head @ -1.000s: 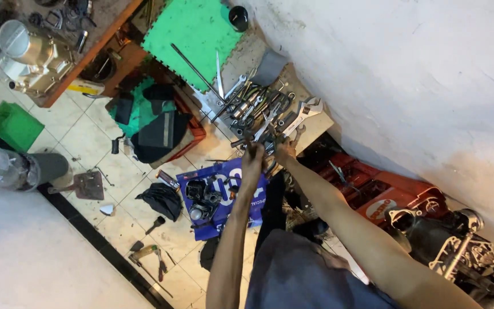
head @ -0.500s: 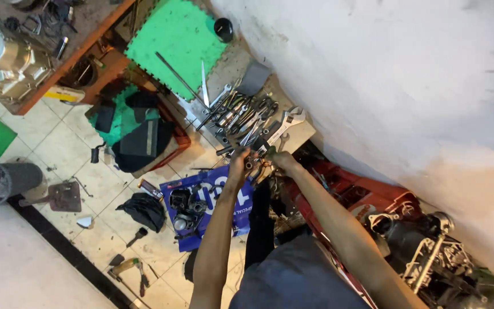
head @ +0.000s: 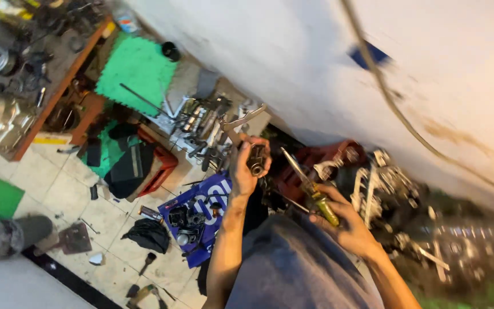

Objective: The person works on small motorcycle engine components at a cluttered workshop bench. They handle a metal shaft with a coiled spring, use pliers and a wrench to loosen fittings, fit a black rubber boot over a part, and spend the latter half fitting and pressing small pins and brackets together by hand.

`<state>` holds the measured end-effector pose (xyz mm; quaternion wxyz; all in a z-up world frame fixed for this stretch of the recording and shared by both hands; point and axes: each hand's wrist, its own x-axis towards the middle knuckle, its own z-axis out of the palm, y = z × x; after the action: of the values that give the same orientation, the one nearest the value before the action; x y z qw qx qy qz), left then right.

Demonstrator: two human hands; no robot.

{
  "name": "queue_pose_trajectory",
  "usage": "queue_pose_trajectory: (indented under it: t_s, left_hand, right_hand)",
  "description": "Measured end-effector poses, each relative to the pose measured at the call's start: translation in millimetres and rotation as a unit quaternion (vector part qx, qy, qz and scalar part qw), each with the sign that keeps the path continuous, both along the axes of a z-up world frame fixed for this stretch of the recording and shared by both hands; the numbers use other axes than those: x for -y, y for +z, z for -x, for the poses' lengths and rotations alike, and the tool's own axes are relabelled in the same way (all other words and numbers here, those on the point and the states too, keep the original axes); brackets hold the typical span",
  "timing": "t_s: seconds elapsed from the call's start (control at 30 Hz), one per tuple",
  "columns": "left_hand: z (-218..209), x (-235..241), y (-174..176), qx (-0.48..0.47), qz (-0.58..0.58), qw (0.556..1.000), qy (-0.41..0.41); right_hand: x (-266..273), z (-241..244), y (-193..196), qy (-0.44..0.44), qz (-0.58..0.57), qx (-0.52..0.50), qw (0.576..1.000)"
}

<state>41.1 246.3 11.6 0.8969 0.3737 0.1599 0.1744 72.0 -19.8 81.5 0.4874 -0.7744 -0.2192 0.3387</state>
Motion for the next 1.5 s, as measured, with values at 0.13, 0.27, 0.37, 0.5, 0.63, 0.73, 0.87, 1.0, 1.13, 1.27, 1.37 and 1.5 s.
queue_pose_trajectory:
  t_s: [0.13,0.27,0.37,0.5,0.63,0.73,0.87,1.0,1.13,1.27,1.37,1.5]
  left_hand:
    - [-9.1,88.8,48.8,0.068,-0.091,0.993,-0.044]
    - [-25.0,167.9,67.1,0.121,-0.086,0.976,-0.157]
    - [-19.2,220.6,74.9,0.106,-0.084,0.96,-0.246]
    - [-27.5,268.4,88.4,0.129,-0.1,0.933,-0.322]
    - [-38.2,294.7,96.5,0.095,-0.073,0.916,-0.383]
    - [-51.4,302.2,104.1,0.081,-0.041,0.879,-0.468]
    - [-67.5,309.0,107.5,0.095,-0.076,0.838,-0.533]
    - [-76.9,319.3,99.9,0.093,-0.104,0.829,-0.542]
    - [-82.0,325.5,86.4,0.082,-0.107,0.826,-0.547]
    - [-83.2,333.8,89.0,0.072,-0.099,0.837,-0.533]
    - [-82.4,339.9,88.0,0.066,-0.112,0.846,-0.518]
    - [-81.7,332.5,92.5,0.118,-0.255,0.825,-0.491]
  right_hand:
    - [59.1,38.8,50.6,-0.052,0.065,0.134,0.987]
    - [116.9,69.7,66.5,-0.159,0.082,0.253,0.951]
    - [158.8,93.5,78.6,-0.212,0.108,0.251,0.938]
    - [199.3,106.5,89.1,-0.274,0.084,0.229,0.93]
    - [232.3,126.8,78.6,-0.284,0.094,0.187,0.936]
    - [245.6,130.4,75.6,-0.324,0.204,-0.023,0.923]
    - [242.4,105.7,95.9,-0.32,0.086,0.017,0.943]
    - [235.6,106.0,82.4,-0.313,0.139,-0.112,0.933]
    - [224.3,109.2,65.7,-0.334,0.032,0.025,0.942]
    - [214.9,106.3,63.4,-0.381,0.015,0.032,0.924]
    - [212.2,106.6,53.4,-0.411,0.046,0.006,0.91]
    - [216.2,105.9,44.2,-0.428,0.066,0.036,0.901]
